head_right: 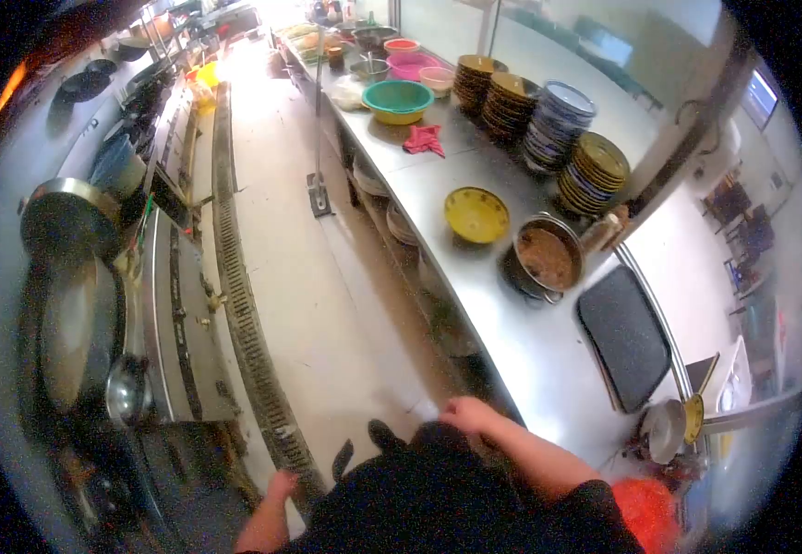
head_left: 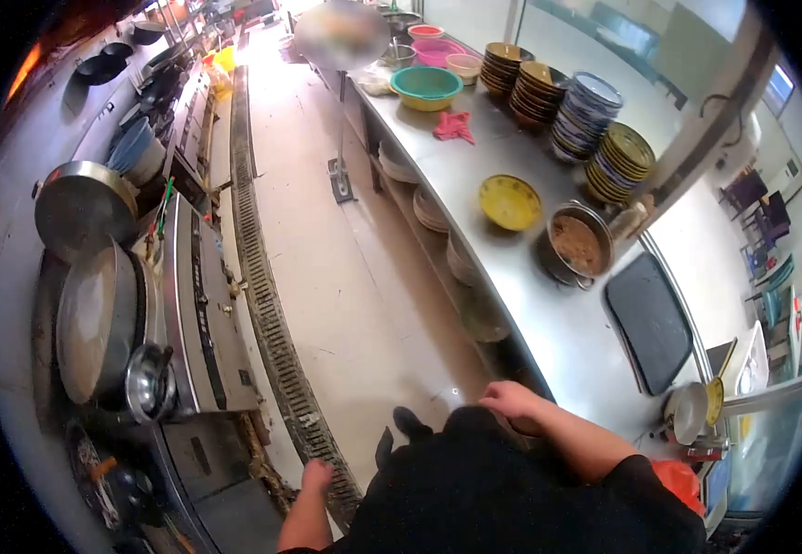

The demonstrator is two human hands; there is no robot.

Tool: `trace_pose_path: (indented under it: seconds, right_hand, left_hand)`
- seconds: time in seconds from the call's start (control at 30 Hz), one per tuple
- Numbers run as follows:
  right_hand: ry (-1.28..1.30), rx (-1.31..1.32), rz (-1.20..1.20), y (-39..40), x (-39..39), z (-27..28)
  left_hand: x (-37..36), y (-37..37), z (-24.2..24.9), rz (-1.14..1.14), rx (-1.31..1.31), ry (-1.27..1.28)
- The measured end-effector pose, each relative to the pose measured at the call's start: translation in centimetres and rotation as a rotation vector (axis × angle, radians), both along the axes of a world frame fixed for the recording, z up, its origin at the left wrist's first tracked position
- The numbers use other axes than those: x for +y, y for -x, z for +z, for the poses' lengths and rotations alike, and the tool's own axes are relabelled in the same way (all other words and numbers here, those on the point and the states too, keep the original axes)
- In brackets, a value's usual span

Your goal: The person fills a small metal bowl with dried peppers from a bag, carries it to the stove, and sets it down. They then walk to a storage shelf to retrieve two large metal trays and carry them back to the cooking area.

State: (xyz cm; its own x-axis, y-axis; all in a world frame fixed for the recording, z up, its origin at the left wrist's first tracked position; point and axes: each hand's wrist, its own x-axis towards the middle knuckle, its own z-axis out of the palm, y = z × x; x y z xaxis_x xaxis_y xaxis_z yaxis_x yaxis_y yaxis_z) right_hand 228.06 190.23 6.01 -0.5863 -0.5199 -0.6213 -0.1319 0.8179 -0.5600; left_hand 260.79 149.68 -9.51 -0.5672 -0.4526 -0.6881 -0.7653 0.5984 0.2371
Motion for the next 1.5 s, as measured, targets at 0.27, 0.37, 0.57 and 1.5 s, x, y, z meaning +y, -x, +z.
trace_pose_path:
  seconds: [0.27, 0.37, 0.57, 1.5]
  right_hand:
    - [-0.067, 0.020, -0.058, 16.5, -13.2, -2.7]
    - [-0.098, 0.017, -0.013, 25.4, -19.6, -4.5]
    - [-0.139, 0.032, 0.219, 44.7, -35.6, -7.1]
    - [-0.247, 0.155, 0.558, 107.7, -84.5, -35.4]
  left_hand:
    - [-16.1, 26.6, 3.8, 0.317, 0.244, -0.088]
    - [-21.6, 32.5, 1.0, 0.318, 0.245, -0.087]
    - [-29.6, 39.0, 5.9, 0.367, 0.030, -0.066]
    - [-105.7, 124.2, 5.5, 0.412, 0.297, 0.006]
